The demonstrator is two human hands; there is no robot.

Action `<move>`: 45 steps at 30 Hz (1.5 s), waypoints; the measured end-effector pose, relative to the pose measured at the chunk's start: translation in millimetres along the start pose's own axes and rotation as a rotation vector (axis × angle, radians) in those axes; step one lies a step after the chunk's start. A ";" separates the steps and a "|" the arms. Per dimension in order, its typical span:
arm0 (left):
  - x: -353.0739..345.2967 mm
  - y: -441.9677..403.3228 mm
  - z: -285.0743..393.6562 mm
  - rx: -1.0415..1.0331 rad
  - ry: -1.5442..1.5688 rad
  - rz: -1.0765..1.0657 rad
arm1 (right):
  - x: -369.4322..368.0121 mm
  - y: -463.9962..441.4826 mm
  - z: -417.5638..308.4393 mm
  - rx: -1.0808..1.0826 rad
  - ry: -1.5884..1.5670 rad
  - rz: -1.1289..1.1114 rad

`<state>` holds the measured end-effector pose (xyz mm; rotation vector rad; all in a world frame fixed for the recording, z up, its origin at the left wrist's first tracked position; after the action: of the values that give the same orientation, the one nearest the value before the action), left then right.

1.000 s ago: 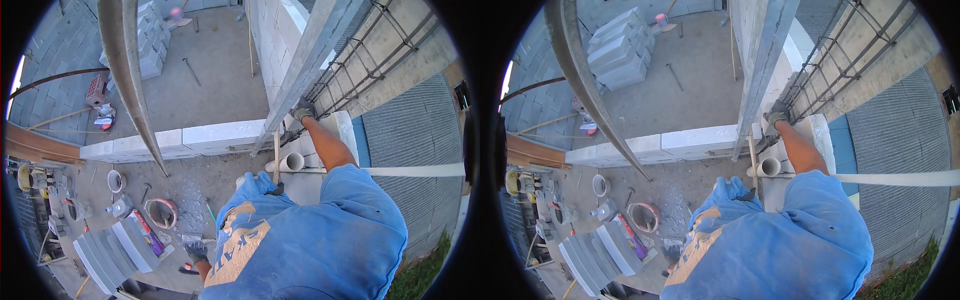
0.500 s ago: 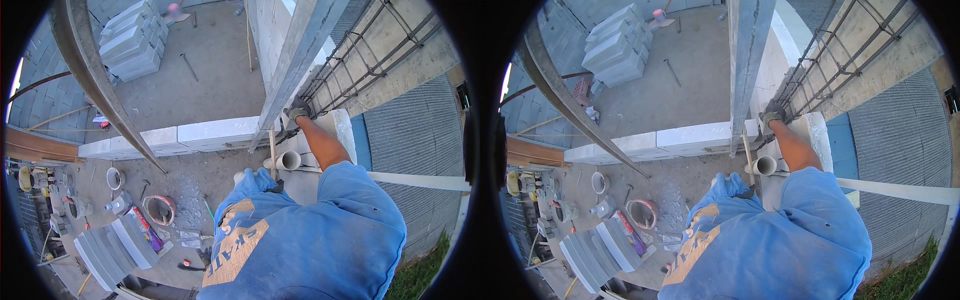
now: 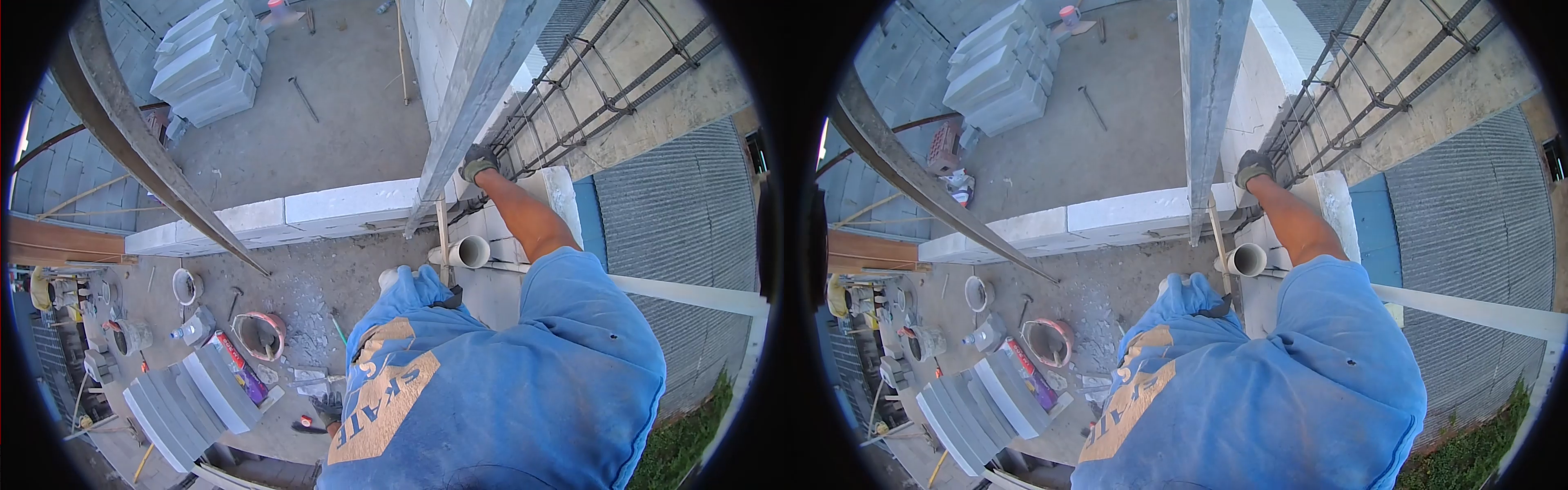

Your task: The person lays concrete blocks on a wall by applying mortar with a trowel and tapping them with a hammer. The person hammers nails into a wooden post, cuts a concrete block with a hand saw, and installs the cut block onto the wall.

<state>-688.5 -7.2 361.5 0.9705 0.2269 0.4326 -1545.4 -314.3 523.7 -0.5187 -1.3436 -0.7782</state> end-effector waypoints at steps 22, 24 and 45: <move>10.7 16.8 -28.0 -0.001 0.018 0.064 | -147.5 -22.3 0.5 -0.021 0.130 -0.281; 13.7 18.7 -27.9 -0.005 0.013 0.073 | -154.3 -21.7 11.3 -0.148 0.016 -0.328; 22.9 16.5 -8.5 -0.093 -0.082 0.050 | -146.3 -11.2 27.4 -0.356 -0.250 -0.324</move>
<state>-675.4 17.5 370.8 0.9017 0.1077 0.4450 -1577.9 -272.7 384.1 -0.7055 -1.5501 -1.2652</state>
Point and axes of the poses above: each hand's wrist, its own y-axis away from the middle knuckle, its own x-axis out of the back of the hand, z = x × y, the point moved 10 cm from there along -y, towards the middle knuckle, and after that the axes turned 14 degrees about -x, right-handed, at the moved point
